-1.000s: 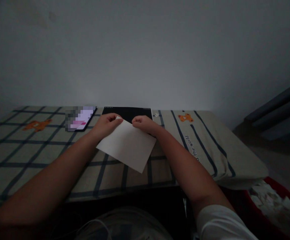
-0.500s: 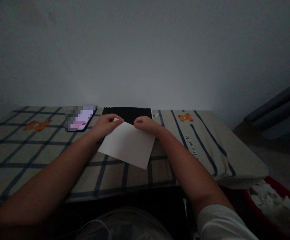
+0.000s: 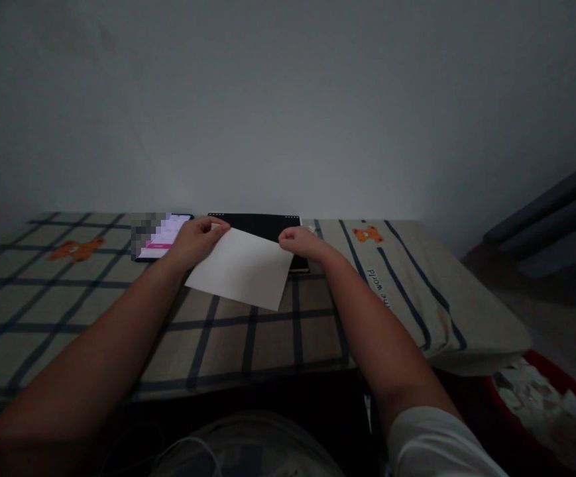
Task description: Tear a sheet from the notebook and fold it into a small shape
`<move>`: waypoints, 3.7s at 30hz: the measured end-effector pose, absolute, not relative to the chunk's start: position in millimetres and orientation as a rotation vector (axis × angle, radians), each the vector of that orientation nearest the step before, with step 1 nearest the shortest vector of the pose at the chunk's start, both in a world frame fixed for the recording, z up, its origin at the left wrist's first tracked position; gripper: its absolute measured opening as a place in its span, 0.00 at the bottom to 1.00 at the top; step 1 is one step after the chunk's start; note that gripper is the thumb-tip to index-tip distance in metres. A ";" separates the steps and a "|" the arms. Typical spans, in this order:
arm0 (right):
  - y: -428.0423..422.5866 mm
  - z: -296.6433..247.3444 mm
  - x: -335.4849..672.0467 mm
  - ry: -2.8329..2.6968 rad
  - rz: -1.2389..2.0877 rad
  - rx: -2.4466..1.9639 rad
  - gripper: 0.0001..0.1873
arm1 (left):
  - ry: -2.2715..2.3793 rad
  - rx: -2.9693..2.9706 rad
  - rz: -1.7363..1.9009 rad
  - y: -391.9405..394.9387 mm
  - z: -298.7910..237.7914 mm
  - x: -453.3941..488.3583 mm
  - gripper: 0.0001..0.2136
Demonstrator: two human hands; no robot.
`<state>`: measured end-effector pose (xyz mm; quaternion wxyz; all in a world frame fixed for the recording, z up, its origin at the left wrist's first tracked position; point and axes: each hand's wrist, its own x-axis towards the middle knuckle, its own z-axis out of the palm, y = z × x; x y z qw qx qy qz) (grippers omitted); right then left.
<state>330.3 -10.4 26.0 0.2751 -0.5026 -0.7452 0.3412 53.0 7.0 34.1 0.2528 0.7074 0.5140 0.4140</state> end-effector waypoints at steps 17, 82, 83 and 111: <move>-3.3 21.8 336.8 -1.834 0.469 -1.418 0.06 | 1.451 1.853 1.133 7.2 34.9 53.1 0.16; -14.1 29.5 315.8 -2.401 0.036 -1.119 0.15 | 1.507 2.383 0.948 7.8 27.2 51.3 0.11; -14.0 29.2 315.9 -2.396 0.047 -1.117 0.15 | 1.500 2.381 0.948 8.3 26.8 51.2 0.11; -34.8 23.0 283.6 -2.485 0.179 -0.930 0.20 | 1.360 1.639 0.931 6.2 19.1 67.3 0.10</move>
